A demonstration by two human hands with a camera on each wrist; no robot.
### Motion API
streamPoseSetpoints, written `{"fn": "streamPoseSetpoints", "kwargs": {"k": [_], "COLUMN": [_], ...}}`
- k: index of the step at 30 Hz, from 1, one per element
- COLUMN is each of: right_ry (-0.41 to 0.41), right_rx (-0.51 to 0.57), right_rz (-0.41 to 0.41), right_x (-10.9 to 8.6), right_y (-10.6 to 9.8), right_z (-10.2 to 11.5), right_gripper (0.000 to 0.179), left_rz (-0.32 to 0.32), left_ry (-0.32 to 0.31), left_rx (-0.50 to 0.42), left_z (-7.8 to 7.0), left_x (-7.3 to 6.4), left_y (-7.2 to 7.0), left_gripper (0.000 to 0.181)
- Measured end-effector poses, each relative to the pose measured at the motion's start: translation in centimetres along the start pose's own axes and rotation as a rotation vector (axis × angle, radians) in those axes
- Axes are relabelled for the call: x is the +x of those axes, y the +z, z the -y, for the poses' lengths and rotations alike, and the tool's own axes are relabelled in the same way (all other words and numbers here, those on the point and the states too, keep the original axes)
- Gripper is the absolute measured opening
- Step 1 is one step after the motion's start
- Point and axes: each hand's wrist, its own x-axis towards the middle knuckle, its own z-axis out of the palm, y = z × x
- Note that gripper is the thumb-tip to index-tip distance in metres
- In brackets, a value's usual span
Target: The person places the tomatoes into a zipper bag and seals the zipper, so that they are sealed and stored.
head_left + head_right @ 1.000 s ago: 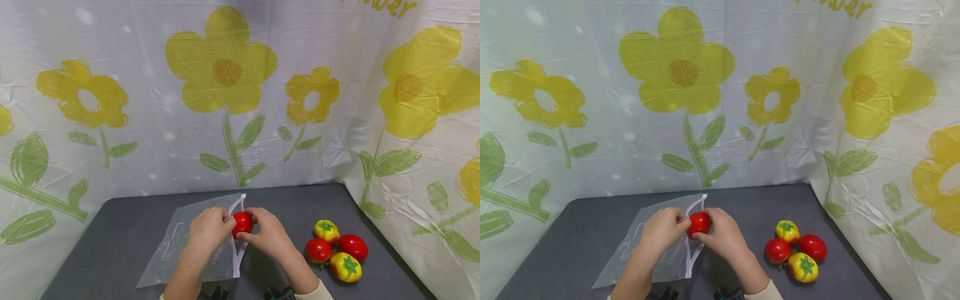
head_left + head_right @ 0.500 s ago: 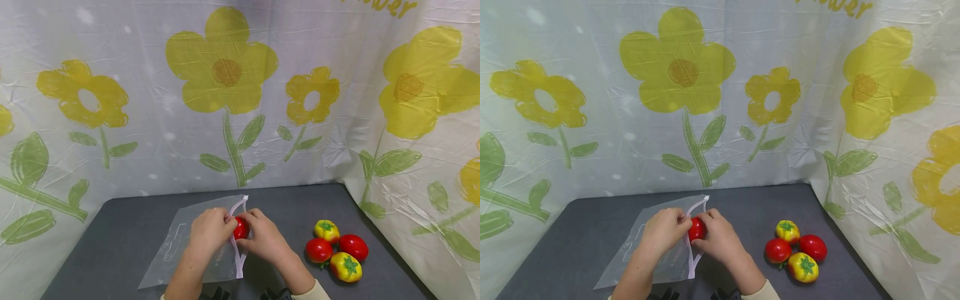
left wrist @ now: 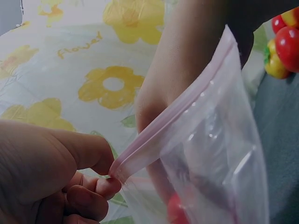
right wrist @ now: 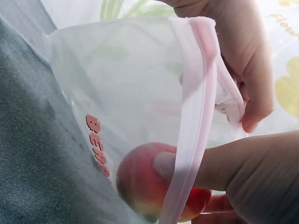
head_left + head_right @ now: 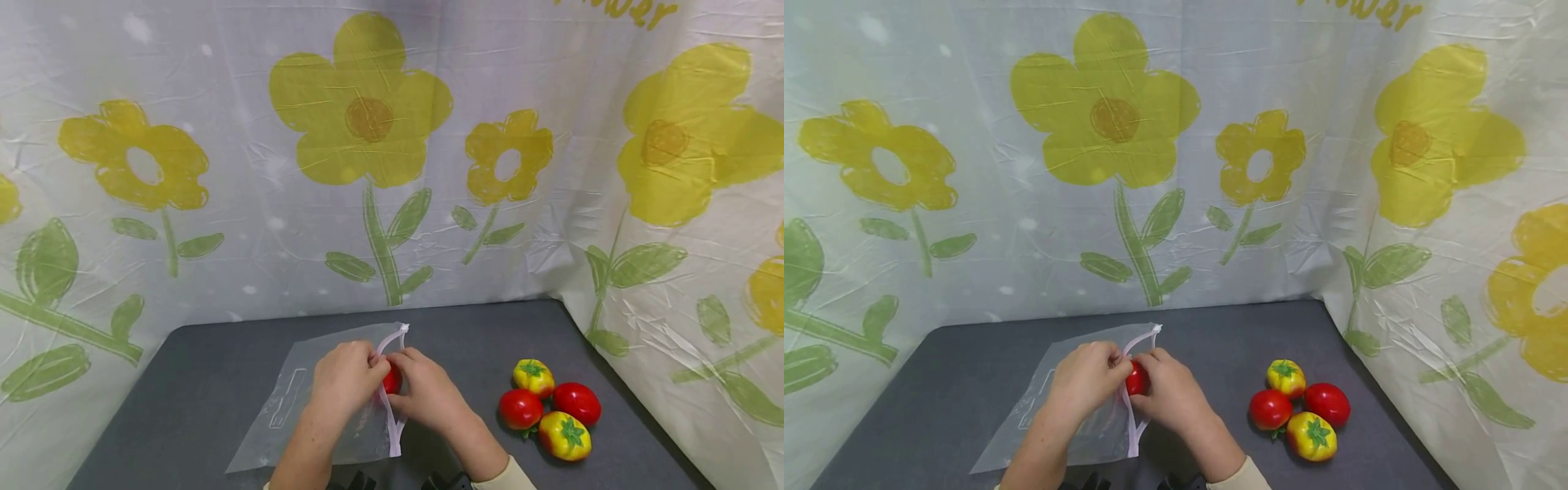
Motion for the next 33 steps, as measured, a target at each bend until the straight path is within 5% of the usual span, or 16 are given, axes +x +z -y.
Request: {"fn": "streamPoseSetpoints", "kwargs": {"k": [23, 33], "right_ry": [-0.082, -0.006], "right_rx": [-0.045, -0.021], "right_rz": [-0.008, -0.017], "right_x": [-0.3, -0.3], "right_y": [0.0, -1.5], "right_z": [0.1, -0.2], "right_gripper": [0.042, 0.048], "left_rz": [-0.027, -0.016], "left_ry": [0.042, 0.032], "left_rx": [0.01, 0.011], "left_z": [0.0, 0.1], "left_x": [-0.2, -0.1], "left_y": [0.2, 0.2], "left_gripper": [0.028, 0.027]}}
